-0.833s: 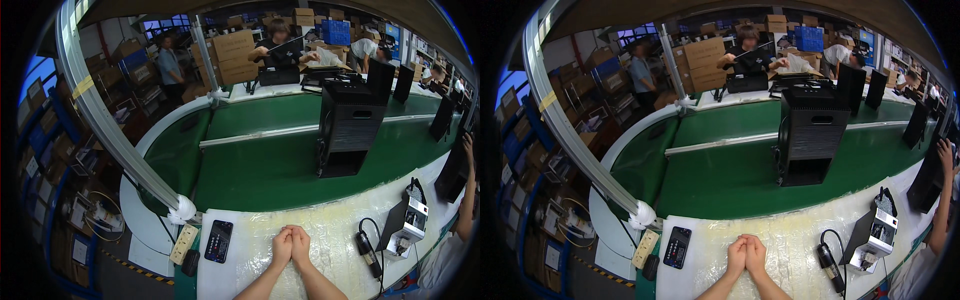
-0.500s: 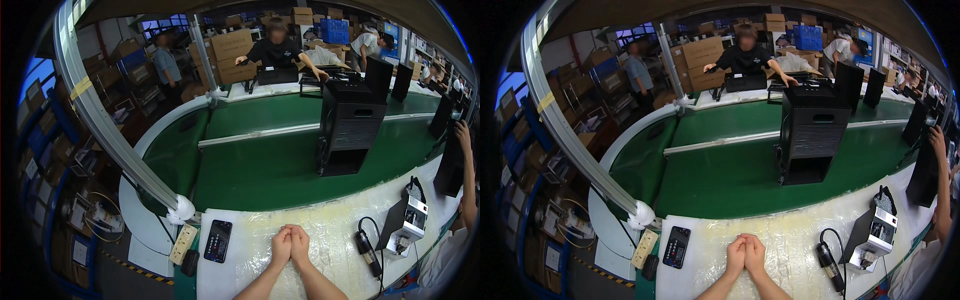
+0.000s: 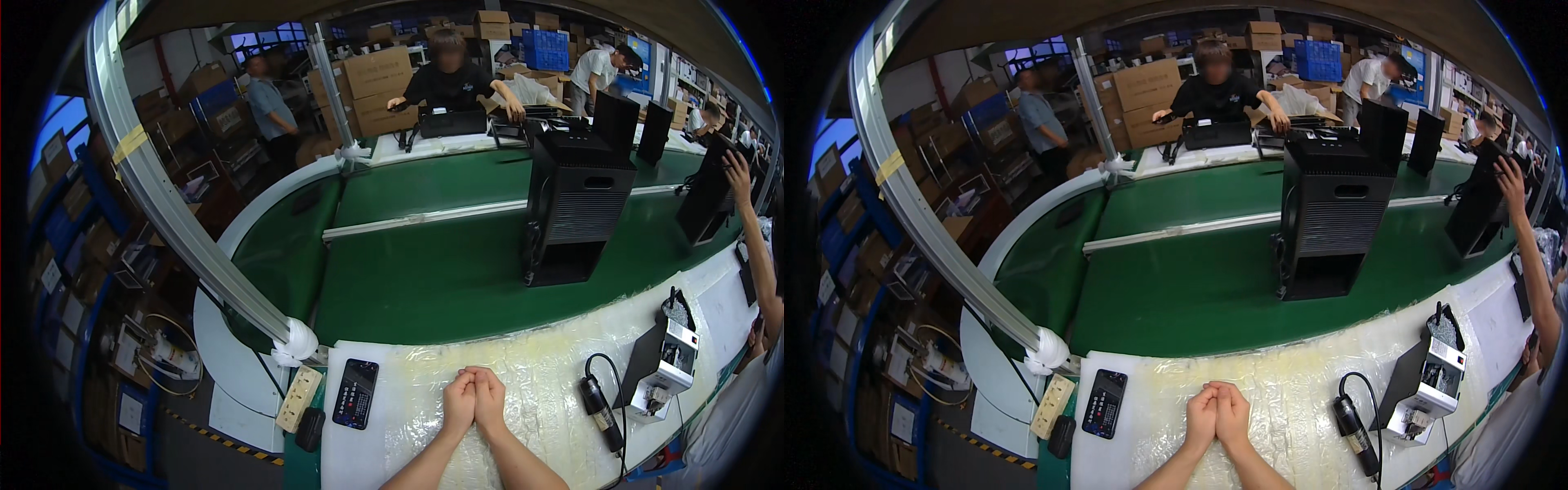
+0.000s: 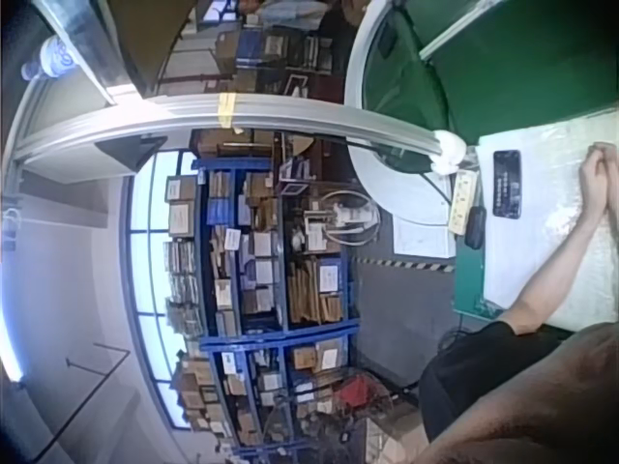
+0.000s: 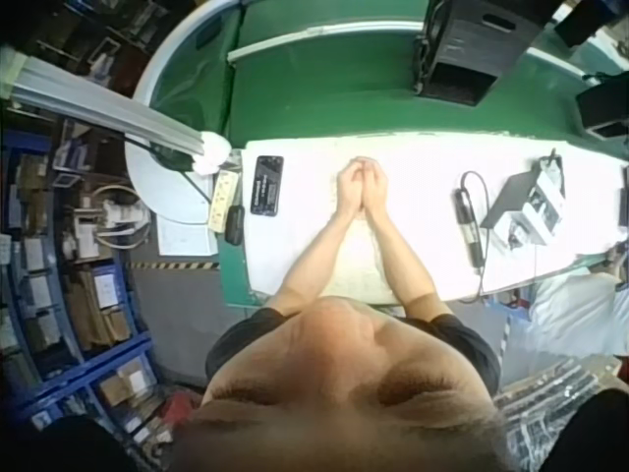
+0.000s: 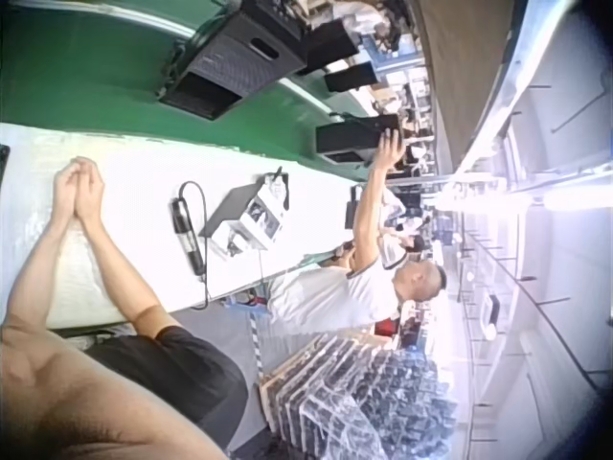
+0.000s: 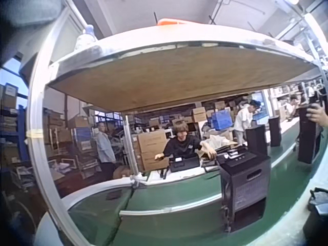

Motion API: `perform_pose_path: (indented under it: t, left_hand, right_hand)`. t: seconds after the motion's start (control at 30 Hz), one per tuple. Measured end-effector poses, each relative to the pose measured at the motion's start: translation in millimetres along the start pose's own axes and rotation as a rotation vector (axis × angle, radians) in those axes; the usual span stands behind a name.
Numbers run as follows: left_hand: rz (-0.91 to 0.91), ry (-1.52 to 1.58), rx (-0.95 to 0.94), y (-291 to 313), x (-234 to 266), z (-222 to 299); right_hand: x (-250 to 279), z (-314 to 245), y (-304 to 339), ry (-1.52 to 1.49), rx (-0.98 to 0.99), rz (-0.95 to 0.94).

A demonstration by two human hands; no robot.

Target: Assemble and screw together the housing for an electronic device at a factory station.

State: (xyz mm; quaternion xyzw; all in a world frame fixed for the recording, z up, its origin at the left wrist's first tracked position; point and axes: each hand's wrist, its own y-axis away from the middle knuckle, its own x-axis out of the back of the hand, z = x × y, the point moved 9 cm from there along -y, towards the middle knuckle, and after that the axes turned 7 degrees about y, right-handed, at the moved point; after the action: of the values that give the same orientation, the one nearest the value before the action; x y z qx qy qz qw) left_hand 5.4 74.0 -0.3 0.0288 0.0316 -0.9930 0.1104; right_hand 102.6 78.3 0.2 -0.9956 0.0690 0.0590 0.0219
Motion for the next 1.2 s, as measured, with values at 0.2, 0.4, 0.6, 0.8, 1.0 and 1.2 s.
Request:
perform_pose_path:
  t: [0.2,0.4,0.6,0.8,1.0,1.2]
  left_hand:
    - [0.006,0.000,-0.010,-0.4,0.8,-0.9]
    - [0.010,0.003,-0.018,-0.3,0.5,1.3]
    - [0.006,-0.002,-0.017,-0.4,0.4,2.1]
    - [0.010,-0.010,-0.025,-0.3,0.6,5.2]
    - [0.005,-0.014,-0.022,-0.2,0.3,5.1]
    - [0.005,-0.006,-0.012,-0.2,0.1,3.5]
  right_hand:
    - [0.2,2.3,0.1,-0.015,-0.012,-0.006]
    - [-0.8,-2.0,0.4,-0.020,-0.005,-0.002]
    - [-0.5,-4.2,1.0,-0.011,-0.010,-0.001]
    - [-0.9,-4.5,1.2,-0.017,-0.016,-0.004]
    - [-0.7,-4.5,1.0,-0.005,-0.014,-0.001]
    - [-0.4,-4.7,0.9,-0.004,-0.013,0.000]
